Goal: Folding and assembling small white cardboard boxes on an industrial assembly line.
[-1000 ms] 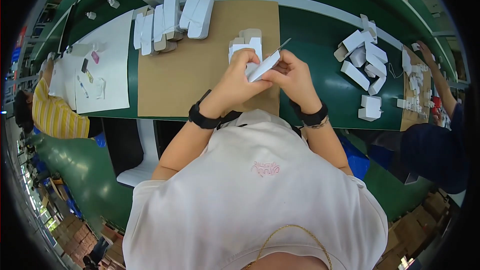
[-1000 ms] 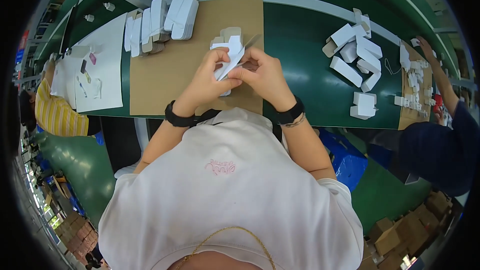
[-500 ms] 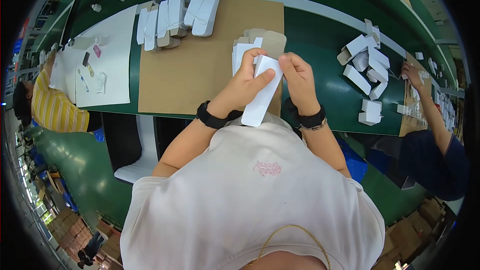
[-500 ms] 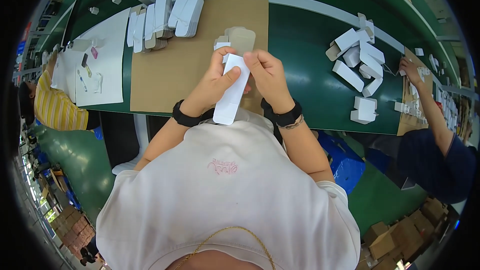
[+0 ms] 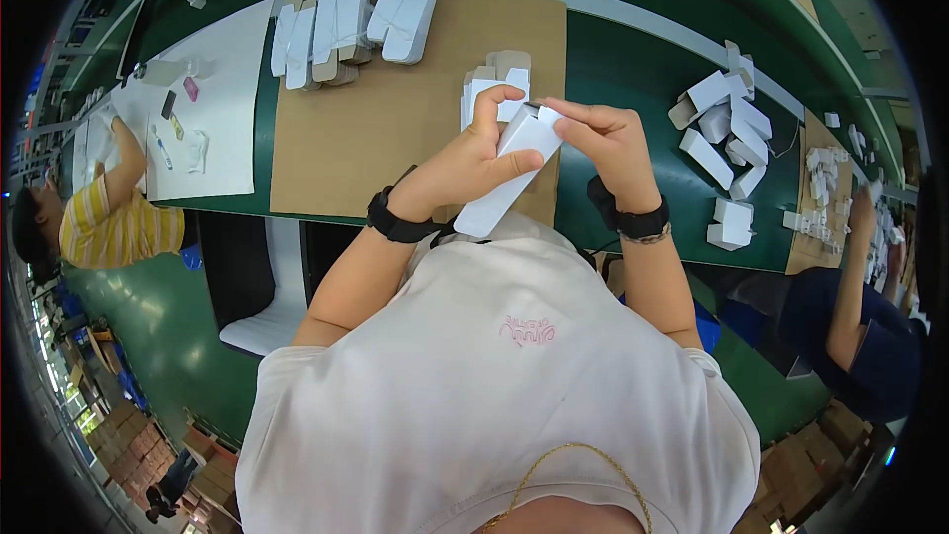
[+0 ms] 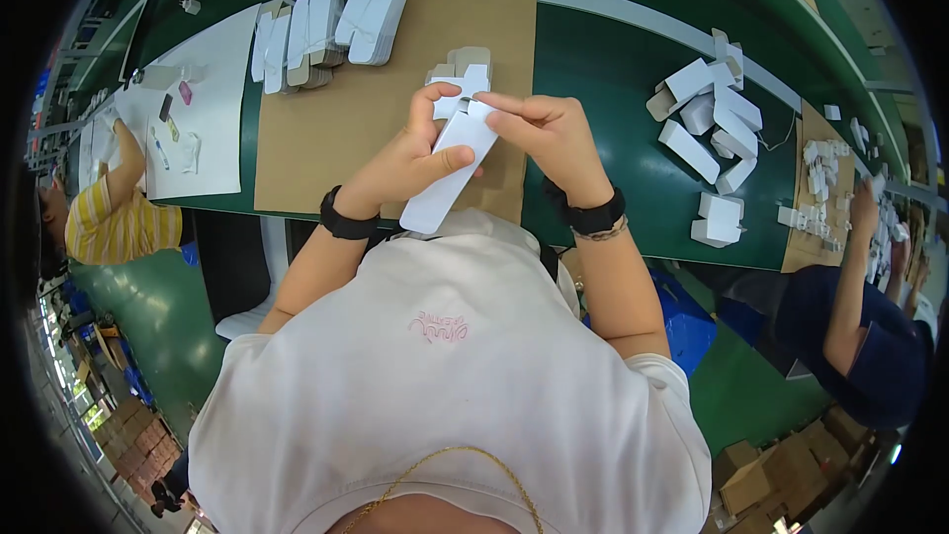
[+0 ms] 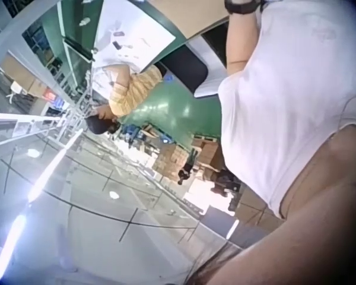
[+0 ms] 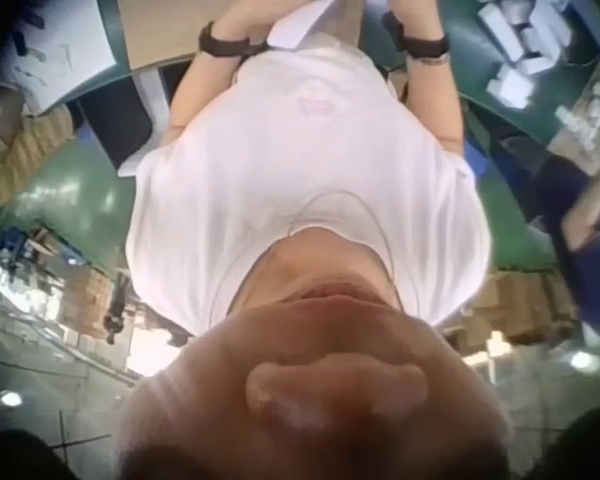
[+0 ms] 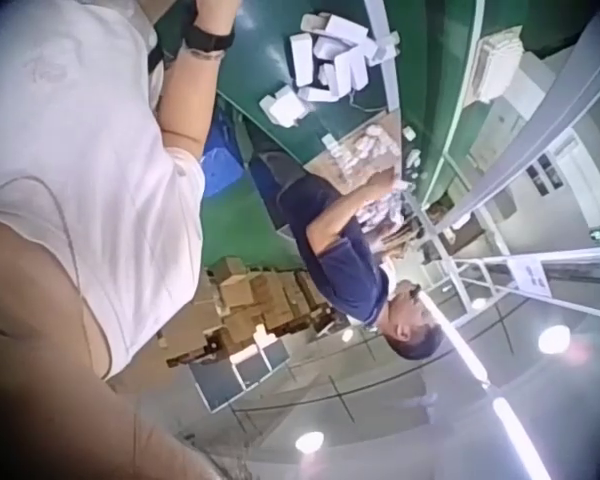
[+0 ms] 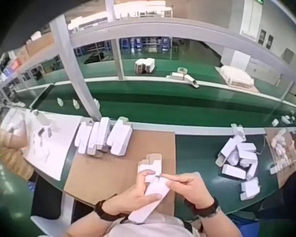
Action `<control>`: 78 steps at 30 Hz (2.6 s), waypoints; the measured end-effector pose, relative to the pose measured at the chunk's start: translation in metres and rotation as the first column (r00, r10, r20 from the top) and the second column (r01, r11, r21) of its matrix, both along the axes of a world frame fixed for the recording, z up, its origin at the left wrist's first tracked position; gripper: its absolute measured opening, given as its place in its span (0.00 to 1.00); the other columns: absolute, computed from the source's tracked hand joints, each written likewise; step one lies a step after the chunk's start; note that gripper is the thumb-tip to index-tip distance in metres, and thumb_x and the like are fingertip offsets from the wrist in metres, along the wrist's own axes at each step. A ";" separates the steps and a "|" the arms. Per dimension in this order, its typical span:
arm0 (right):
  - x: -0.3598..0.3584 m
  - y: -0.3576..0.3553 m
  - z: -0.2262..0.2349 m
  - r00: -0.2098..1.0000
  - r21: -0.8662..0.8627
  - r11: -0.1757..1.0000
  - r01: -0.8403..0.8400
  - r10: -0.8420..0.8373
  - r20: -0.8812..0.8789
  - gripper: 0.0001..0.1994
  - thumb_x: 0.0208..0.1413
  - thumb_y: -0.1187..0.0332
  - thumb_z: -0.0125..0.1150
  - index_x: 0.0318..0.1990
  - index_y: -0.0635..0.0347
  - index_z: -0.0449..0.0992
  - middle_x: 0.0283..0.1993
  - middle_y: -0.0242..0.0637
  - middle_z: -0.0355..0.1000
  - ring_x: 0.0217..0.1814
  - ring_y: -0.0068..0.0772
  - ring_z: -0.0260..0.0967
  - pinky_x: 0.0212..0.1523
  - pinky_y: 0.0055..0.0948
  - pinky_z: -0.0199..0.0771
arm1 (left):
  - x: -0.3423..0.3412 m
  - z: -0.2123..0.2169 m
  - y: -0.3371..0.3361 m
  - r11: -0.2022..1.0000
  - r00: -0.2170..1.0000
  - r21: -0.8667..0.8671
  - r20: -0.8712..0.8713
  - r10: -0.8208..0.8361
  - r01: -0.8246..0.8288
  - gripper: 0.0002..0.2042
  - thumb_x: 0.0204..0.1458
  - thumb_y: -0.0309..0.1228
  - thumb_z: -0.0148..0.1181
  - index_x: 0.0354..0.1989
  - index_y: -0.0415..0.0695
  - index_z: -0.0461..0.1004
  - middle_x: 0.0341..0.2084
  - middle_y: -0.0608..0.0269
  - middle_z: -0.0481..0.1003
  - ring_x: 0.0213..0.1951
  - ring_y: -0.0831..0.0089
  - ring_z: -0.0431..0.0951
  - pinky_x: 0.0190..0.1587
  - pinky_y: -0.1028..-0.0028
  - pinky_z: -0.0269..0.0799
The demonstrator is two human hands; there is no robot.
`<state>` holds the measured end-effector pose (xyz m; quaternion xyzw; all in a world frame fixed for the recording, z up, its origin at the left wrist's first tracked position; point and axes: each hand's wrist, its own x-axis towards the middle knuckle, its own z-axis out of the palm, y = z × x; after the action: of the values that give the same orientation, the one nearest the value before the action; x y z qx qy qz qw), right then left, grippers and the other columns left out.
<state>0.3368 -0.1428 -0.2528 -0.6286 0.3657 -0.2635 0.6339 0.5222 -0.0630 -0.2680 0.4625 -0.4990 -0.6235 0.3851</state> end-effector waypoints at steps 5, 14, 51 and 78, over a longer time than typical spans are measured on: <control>0.004 0.013 -0.012 0.983 -0.147 0.989 -0.021 0.048 0.178 0.16 0.49 0.74 0.58 0.47 0.64 0.73 0.44 0.38 0.73 0.44 0.24 0.69 0.45 0.20 0.67 | -0.002 -0.005 -0.006 0.996 0.996 -0.067 0.051 0.069 -0.065 0.35 0.52 0.41 0.55 0.58 0.44 0.37 0.34 0.53 0.71 0.34 0.71 0.75 0.39 0.72 0.69; -0.133 -0.057 0.000 0.463 -0.094 0.463 0.882 -0.809 0.361 0.20 0.56 0.70 0.52 0.54 0.69 0.61 0.43 0.45 0.68 0.42 0.35 0.69 0.43 0.32 0.73 | 0.021 -0.051 -0.020 0.899 0.355 -0.328 0.836 0.420 -0.291 0.33 0.37 0.46 0.67 0.45 0.32 0.66 0.40 0.40 0.70 0.42 0.50 0.71 0.41 0.62 0.68; 0.030 0.007 -0.032 0.974 0.068 0.989 0.130 -0.140 0.176 0.09 0.45 0.72 0.65 0.31 0.65 0.72 0.29 0.30 0.70 0.29 0.13 0.64 0.25 0.15 0.66 | -0.025 -0.001 -0.008 0.918 0.910 0.019 -0.130 0.394 -0.395 0.36 0.46 0.27 0.59 0.58 0.44 0.40 0.46 0.51 0.62 0.42 0.69 0.70 0.42 0.72 0.70; 0.004 0.020 -0.012 0.986 -0.455 0.888 0.062 0.015 0.164 0.08 0.49 0.76 0.59 0.38 0.67 0.75 0.43 0.45 0.72 0.48 0.35 0.68 0.47 0.25 0.67 | -0.010 0.005 0.006 0.993 0.899 0.097 -0.426 0.106 -0.071 0.21 0.56 0.35 0.47 0.50 0.50 0.42 0.39 0.54 0.64 0.34 0.73 0.71 0.34 0.76 0.68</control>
<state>0.3407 -0.1230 -0.2645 -0.7322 0.2474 -0.4007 0.4920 0.5124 -0.0574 -0.2626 0.3506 -0.3555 -0.7111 0.4950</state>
